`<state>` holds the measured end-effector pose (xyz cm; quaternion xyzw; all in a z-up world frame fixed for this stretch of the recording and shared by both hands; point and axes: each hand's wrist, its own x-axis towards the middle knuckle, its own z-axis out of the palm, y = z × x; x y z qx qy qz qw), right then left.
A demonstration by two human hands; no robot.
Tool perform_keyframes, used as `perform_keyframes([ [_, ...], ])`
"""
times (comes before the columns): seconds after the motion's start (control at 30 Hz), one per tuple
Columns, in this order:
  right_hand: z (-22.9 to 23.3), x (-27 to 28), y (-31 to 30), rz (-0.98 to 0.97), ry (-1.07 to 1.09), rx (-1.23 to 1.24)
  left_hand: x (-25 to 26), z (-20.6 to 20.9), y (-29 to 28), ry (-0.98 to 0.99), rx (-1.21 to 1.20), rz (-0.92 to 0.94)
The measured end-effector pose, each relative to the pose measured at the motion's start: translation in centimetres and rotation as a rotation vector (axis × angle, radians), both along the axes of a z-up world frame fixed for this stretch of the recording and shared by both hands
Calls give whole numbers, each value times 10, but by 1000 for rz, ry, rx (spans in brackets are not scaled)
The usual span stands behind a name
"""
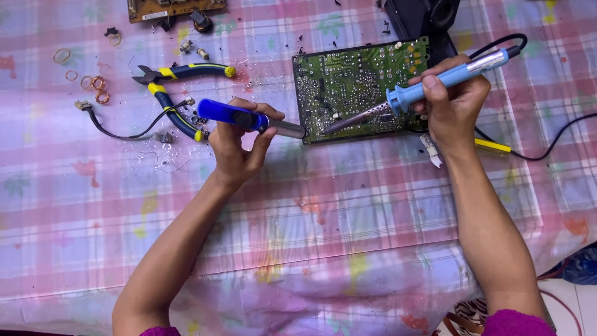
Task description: Desoldering components from a circuit board using a soldering iron and a desoldering pump.
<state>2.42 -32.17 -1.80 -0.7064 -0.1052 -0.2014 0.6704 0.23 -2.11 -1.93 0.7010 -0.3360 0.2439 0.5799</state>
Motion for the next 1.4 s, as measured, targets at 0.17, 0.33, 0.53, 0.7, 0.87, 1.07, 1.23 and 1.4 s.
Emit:
perform_keyframes([
  [0.17, -1, 0, 0, -2, 5, -4, 1, -2, 1, -25, 28, 9],
  [0.33, 3, -5, -1, -3, -17, -62, 0, -2, 0, -24, 32, 19],
  [0.53, 26, -18, 10, -38, -55, -200, -2, 3, 0, -27, 54, 35],
  [0.7, 65, -17, 20, 155, -143, -523, -3, 8, -1, -80, 120, 68],
  [0.87, 123, -19, 56, 235, -91, -808, -3, 8, -1, -76, 103, 48],
  [1.07, 139, -15, 76, 264, -37, -909, -2, 3, 1, -89, 129, 68],
  [1.23, 134, -20, 79, 253, -80, -836, -2, 3, 2, -105, 121, 39],
  [1.4, 131, -25, 77, 229, -98, -839, -4, 7, 2, -52, 110, 35],
])
